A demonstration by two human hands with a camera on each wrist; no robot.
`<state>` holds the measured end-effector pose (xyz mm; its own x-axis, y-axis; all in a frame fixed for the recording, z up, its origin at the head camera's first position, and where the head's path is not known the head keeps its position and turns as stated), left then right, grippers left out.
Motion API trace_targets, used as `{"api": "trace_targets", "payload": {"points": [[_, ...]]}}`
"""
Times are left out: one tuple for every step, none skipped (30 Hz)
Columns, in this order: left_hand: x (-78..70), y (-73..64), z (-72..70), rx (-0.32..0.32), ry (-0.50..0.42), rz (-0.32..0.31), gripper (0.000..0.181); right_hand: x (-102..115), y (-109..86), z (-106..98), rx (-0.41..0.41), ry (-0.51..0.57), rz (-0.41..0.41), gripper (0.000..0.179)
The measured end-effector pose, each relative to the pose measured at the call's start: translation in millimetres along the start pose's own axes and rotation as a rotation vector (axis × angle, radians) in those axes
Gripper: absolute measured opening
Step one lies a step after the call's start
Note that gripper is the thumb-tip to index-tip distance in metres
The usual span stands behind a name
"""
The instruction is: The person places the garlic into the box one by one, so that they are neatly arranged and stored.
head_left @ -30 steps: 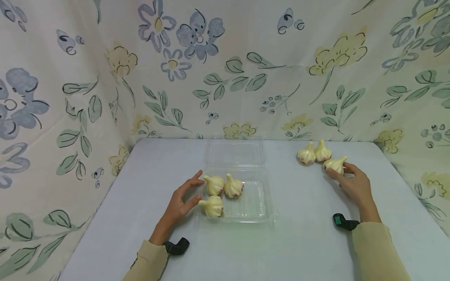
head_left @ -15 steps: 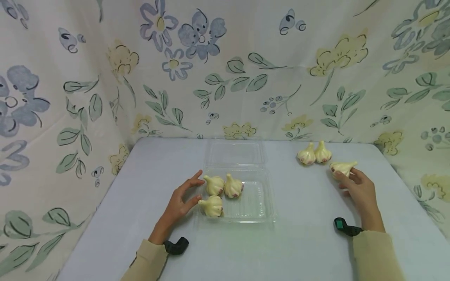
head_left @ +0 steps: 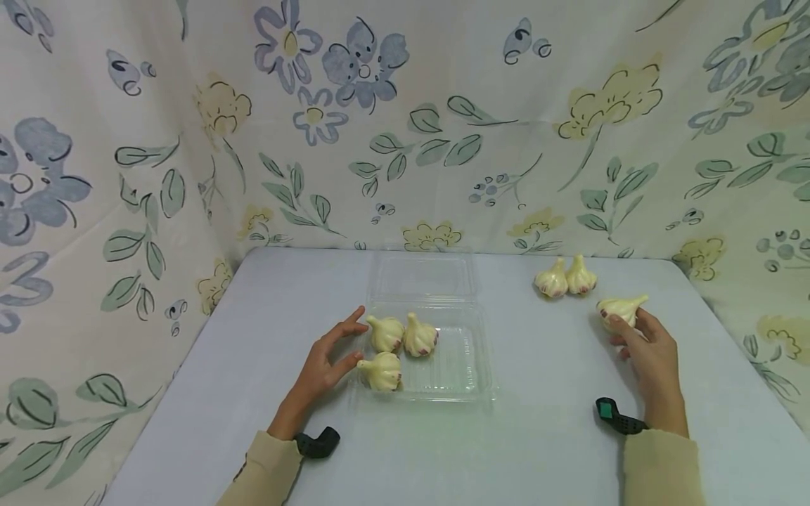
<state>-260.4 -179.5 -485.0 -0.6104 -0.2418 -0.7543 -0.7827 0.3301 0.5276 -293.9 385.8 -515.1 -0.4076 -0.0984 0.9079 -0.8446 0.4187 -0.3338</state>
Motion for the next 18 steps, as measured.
{"api": "trace_targets", "payload": {"points": [[-0.2,0.1,0.0,0.000,0.002,0.000,0.039,-0.1,-1.3,0.3,-0.004,0.035,-0.001,0.090],[-0.5,0.1,0.0,0.001,0.003,-0.001,0.039,-0.2,-2.7,0.8,-0.007,0.058,-0.001,0.089],[-0.8,0.2,0.0,0.001,0.004,0.000,0.039,-0.4,-3.9,1.3,-0.013,0.062,-0.002,0.089],[-1.1,0.1,0.0,0.001,0.005,0.001,0.039,-0.5,-5.1,1.6,-0.020,0.059,-0.003,0.088],[-1.3,0.0,0.1,0.002,0.008,0.002,0.039,-1.1,-5.8,1.8,-0.027,0.058,0.000,0.088],[-1.4,-0.1,0.1,0.003,0.007,0.000,0.039,-1.4,-6.7,2.0,-0.034,0.057,0.001,0.087],[-1.4,-0.3,0.2,0.004,0.006,-0.002,0.039,-1.9,-7.5,2.0,-0.042,0.052,0.006,0.086],[-0.7,-0.7,0.2,0.005,0.003,-0.011,0.039,-2.4,-8.0,2.0,-0.050,0.044,0.010,0.085],[-0.9,-0.9,0.2,0.006,0.006,-0.008,0.038,-2.5,-8.6,2.0,-0.054,0.048,0.010,0.084],[-0.7,-1.1,0.3,0.007,0.006,-0.009,0.038,-2.3,-8.9,2.2,-0.059,0.050,0.009,0.083],[-0.5,-1.3,0.3,0.008,0.007,-0.012,0.038,-2.0,-9.0,2.7,-0.059,0.063,0.008,0.082],[-0.3,-1.4,0.3,0.008,0.005,-0.015,0.038,-1.2,-9.4,3.4,-0.055,0.071,0.003,0.082],[-0.3,-1.4,0.3,0.007,0.007,-0.013,0.038,-0.4,-9.6,4.2,-0.050,0.081,0.000,0.082],[-0.3,-1.3,0.2,0.005,0.007,-0.010,0.038,0.8,-9.8,5.1,-0.043,0.093,-0.007,0.082],[-0.8,-1.2,0.2,0.003,0.009,-0.002,0.037,2.3,-10.1,5.9,-0.038,0.099,-0.018,0.082],[-0.8,-0.9,0.2,0.002,0.005,-0.001,0.038,3.8,-10.4,6.6,-0.032,0.100,-0.029,0.081],[-1.3,-0.6,0.3,0.000,0.006,0.007,0.037,5.5,-10.6,7.2,-0.027,0.108,-0.040,0.081],[-2.0,-0.1,0.4,-0.002,0.005,0.017,0.037,7.3,-11.2,7.8,-0.024,0.115,-0.052,0.080]]}}
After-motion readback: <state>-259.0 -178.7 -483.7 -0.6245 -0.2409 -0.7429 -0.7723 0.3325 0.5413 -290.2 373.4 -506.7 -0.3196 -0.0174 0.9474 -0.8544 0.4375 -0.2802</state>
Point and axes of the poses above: each hand's wrist, its own y-axis towards the middle knuckle, its own z-axis out of the palm, x = y × z, the point moved 8 cm from there along y, towards the middle knuckle, and after that the axes turned 5 degrees about z, right-handed, at the moved point
